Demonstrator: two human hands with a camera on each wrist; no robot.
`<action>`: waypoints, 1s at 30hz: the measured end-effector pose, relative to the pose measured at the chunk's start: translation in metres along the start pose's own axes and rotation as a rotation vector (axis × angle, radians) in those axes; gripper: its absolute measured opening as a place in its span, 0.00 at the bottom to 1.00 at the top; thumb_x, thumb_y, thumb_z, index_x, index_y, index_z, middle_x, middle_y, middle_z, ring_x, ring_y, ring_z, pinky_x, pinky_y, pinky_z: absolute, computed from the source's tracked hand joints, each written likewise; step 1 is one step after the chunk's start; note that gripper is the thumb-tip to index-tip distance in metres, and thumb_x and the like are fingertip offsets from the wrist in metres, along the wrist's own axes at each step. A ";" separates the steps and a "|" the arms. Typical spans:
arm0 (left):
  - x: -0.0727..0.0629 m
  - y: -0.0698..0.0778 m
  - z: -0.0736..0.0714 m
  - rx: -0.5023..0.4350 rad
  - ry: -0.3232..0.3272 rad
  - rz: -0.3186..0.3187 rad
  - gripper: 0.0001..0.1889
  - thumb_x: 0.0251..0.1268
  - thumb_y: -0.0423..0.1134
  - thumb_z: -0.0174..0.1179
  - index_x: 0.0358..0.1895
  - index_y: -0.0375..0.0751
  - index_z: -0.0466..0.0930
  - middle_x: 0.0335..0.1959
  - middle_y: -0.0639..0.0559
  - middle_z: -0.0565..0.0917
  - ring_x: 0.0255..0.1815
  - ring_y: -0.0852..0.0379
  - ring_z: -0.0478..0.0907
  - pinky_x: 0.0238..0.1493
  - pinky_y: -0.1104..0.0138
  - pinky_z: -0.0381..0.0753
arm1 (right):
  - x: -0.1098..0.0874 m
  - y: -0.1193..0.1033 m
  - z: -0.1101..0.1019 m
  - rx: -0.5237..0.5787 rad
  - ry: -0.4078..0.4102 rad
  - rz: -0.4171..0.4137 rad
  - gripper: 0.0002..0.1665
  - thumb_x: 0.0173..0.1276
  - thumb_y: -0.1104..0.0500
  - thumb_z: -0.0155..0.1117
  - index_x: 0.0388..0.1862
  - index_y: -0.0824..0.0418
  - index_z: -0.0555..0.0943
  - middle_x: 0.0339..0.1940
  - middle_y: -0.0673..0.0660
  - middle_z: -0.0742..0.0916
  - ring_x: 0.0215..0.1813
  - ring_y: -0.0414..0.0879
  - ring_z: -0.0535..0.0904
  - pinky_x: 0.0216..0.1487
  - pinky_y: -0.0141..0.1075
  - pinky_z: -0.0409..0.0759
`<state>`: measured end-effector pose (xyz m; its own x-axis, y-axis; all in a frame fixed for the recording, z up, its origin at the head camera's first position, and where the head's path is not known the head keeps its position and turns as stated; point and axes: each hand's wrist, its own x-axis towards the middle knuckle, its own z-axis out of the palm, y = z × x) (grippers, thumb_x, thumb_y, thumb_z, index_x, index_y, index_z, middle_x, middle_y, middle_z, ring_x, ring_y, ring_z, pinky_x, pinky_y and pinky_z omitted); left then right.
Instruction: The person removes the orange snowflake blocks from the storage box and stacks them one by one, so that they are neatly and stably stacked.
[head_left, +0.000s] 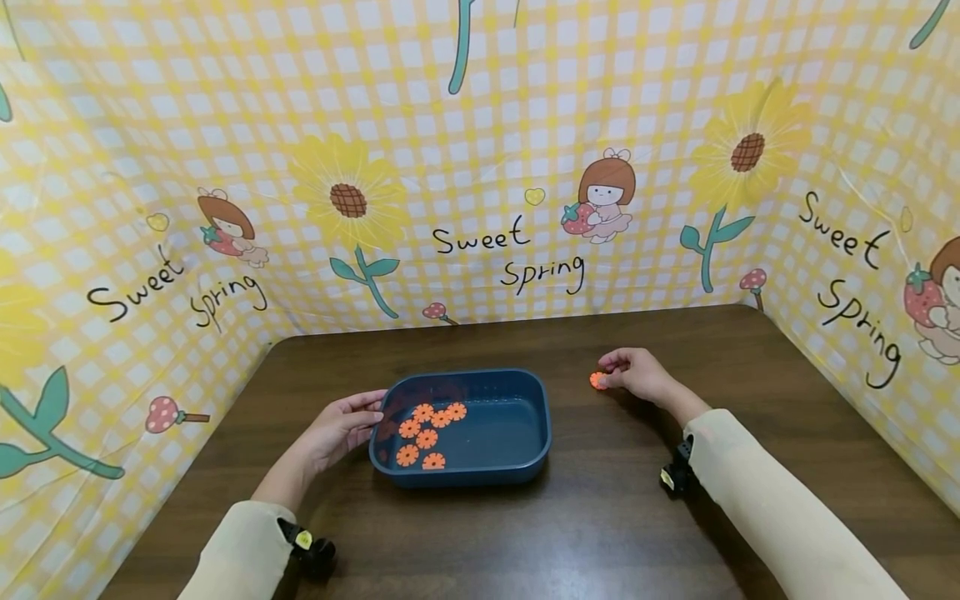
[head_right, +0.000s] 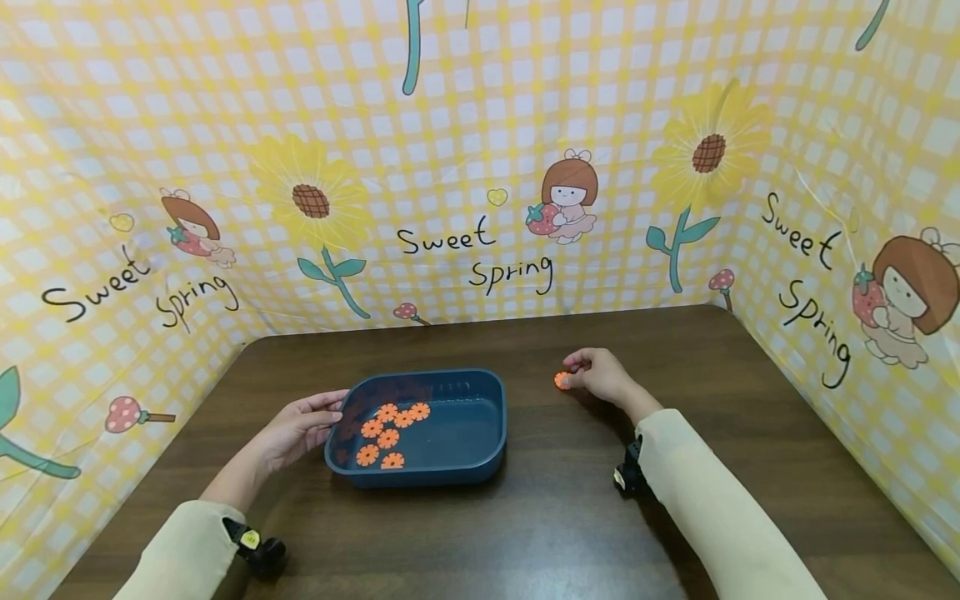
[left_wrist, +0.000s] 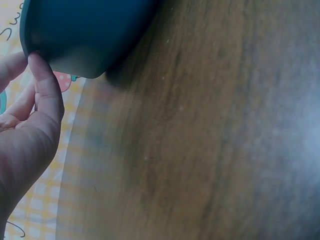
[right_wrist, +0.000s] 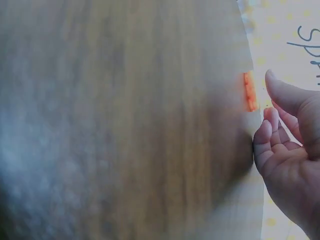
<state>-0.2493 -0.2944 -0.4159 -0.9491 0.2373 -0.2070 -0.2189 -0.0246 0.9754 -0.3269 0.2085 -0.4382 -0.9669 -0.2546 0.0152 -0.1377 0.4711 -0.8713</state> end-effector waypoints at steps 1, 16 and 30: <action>0.000 0.000 0.000 0.001 0.000 0.001 0.29 0.68 0.29 0.59 0.70 0.28 0.61 0.50 0.45 0.78 0.47 0.55 0.80 0.51 0.62 0.80 | 0.000 -0.001 0.000 -0.003 0.004 -0.004 0.22 0.63 0.63 0.70 0.54 0.72 0.78 0.43 0.61 0.80 0.41 0.51 0.73 0.38 0.36 0.76; -0.001 -0.001 -0.001 0.001 -0.015 0.010 0.28 0.69 0.29 0.57 0.70 0.28 0.62 0.51 0.45 0.79 0.49 0.54 0.80 0.53 0.61 0.79 | -0.001 -0.055 0.034 0.092 -0.003 -0.116 0.18 0.64 0.64 0.69 0.52 0.68 0.79 0.37 0.61 0.81 0.39 0.51 0.73 0.33 0.36 0.76; -0.001 0.000 0.000 0.000 -0.012 0.008 0.28 0.69 0.29 0.57 0.70 0.28 0.62 0.51 0.44 0.78 0.50 0.53 0.79 0.53 0.61 0.79 | -0.003 -0.118 0.085 0.110 -0.191 -0.234 0.18 0.62 0.66 0.70 0.51 0.67 0.81 0.39 0.62 0.82 0.39 0.49 0.77 0.39 0.35 0.78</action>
<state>-0.2484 -0.2951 -0.4154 -0.9480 0.2487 -0.1987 -0.2116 -0.0261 0.9770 -0.2891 0.0817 -0.3771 -0.8523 -0.5045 0.1380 -0.3174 0.2892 -0.9031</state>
